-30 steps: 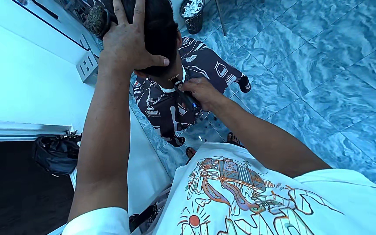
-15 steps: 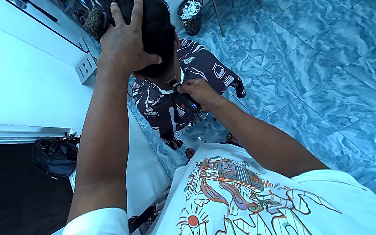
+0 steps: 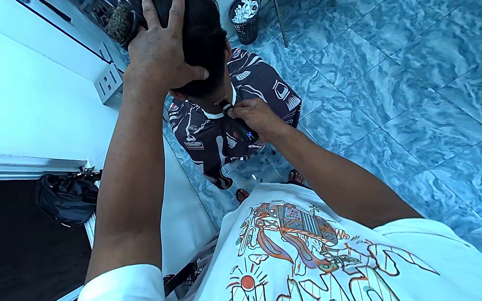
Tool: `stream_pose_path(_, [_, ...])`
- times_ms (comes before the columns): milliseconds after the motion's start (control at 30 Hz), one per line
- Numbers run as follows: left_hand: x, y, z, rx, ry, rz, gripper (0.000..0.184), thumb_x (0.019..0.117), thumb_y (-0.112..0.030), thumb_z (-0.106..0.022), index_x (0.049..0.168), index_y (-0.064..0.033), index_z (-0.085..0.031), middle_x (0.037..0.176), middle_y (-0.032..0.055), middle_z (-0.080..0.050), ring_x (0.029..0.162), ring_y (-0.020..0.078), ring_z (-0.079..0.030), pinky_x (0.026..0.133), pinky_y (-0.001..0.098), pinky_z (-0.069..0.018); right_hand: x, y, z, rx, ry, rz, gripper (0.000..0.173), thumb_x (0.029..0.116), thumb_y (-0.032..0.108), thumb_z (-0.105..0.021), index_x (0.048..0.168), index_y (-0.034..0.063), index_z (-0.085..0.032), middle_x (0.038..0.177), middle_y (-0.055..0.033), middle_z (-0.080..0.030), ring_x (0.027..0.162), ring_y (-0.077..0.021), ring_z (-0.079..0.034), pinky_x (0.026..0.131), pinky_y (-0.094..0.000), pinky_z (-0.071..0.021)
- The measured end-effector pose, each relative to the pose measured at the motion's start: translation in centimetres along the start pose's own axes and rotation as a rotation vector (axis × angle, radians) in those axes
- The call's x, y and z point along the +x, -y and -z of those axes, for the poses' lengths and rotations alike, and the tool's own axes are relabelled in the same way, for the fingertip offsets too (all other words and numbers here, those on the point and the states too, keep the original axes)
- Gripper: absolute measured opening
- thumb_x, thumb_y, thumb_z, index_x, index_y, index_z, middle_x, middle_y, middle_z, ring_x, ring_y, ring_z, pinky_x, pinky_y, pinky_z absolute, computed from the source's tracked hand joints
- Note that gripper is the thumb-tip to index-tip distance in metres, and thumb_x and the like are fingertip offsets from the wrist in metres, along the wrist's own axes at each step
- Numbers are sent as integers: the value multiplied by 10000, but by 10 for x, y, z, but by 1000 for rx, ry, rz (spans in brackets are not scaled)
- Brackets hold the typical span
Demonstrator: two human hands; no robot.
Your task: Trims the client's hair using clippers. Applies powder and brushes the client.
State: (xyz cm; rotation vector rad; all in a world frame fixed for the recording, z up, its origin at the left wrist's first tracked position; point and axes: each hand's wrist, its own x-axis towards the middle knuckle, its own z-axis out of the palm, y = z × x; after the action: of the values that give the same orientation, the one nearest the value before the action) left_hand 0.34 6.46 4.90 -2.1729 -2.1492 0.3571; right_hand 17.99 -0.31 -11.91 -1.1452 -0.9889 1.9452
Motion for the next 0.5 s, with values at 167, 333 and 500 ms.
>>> stream_pose_path(167, [1, 0, -1, -2, -2, 5, 1260, 723, -705, -787, 1668, -280, -69, 1663, 347, -91, 1312, 643, -428, 914, 796, -423, 2, 1, -2, -9, 20, 47, 260, 1013, 193, -643, 1166, -17, -638, 899, -170, -684, 627, -251, -687, 558, -385, -623])
stream_pose_path(333, [2, 1, -1, -12, -3, 1, 1259, 717, -699, -794, 1665, -278, -82, 1660, 351, -99, 1325, 651, -410, 919, 808, -412, 2, 2, -2, -11, 18, 65, 270, 1017, 192, -636, 1186, -19, -639, 914, -169, -685, 632, -251, -687, 562, -396, -626])
stream_pose_path(500, [2, 0, 0, 4, -1, 1, 1265, 713, -707, -789, 1666, -284, -73, 1662, 347, -98, 1341, 644, -397, 932, 803, -408, 2, 2, -3, -23, 19, 79, 267, 1016, 185, -640, 1180, -25, -643, 897, -174, -688, 615, -252, -687, 550, -392, -625])
